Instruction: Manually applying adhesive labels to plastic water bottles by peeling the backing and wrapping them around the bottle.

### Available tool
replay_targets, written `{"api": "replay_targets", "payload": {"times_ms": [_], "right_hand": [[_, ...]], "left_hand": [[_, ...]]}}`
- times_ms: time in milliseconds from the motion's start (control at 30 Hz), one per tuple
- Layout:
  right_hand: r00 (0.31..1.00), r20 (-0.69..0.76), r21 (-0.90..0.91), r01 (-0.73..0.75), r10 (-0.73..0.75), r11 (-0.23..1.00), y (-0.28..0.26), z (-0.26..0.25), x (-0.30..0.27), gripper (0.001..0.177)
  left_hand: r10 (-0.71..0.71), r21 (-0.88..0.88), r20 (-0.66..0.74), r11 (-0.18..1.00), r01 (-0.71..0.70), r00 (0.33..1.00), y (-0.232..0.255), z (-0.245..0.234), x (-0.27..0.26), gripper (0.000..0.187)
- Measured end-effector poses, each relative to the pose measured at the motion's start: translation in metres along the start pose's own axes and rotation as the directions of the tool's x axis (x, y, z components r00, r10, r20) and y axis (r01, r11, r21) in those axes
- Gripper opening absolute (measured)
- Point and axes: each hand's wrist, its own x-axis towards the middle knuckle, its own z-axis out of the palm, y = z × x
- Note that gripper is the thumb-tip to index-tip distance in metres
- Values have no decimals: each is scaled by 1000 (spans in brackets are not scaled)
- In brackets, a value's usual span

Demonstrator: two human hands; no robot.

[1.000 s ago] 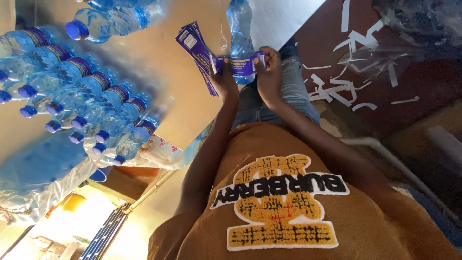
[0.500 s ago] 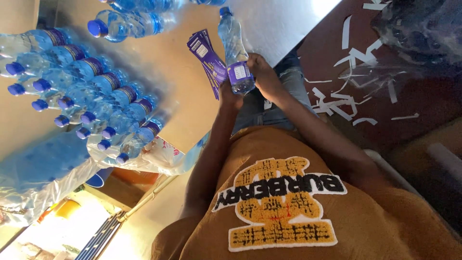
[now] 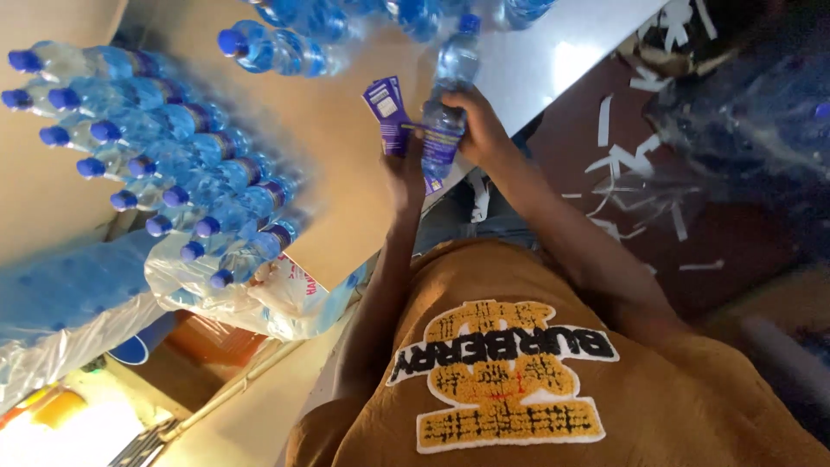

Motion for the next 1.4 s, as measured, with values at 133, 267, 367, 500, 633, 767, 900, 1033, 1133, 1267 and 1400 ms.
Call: {"api": "replay_targets", "payload": {"times_ms": [133,267,367,500,633,767,900,1033,1133,1267,1400], "right_hand": [[906,278,22,325,-318,946,5,9,-32,46],[913,257,30,319,-316,947,-12,25,-50,68],[963,127,259,200,-239,945,-27,59,-75,70],[822,495,312,135,-282,940,-30,41,-82,91],[808,550,279,62,-212,958,-36,44,-91,78],[450,871,307,-189,-195,933,-26,24,-85,83],[530,824,269,-53,-201,962,-21,27,-98,78],[630,763,257,-88,-146,962,-14,40,-104,81],[824,553,179,26,-123,983,1,73,-115,82],[857,481,-279,351,-186,894,48,56,-83,80],[804,585,-570,500,-106,652,121,76,-90,95]], "left_hand": [[23,-223,276,974,41,961,35,-13,-22,79],[71,-42,184,997,-64,980,54,-14,-42,78],[227,229,277,928,-294,934,93,-18,-50,56],[25,-32,455,999,-12,890,100,-27,-59,59],[313,147,333,915,-377,890,129,-20,-81,46],[369,43,368,910,-412,854,133,-25,-93,33],[237,-240,392,959,-150,889,128,-34,-95,18],[220,7,432,969,-247,875,126,-50,-97,63],[216,123,251,960,-253,944,106,-74,-94,30],[518,587,154,637,-500,841,83,-113,-108,44],[517,791,30,511,-336,855,35,-128,-122,86]]}}
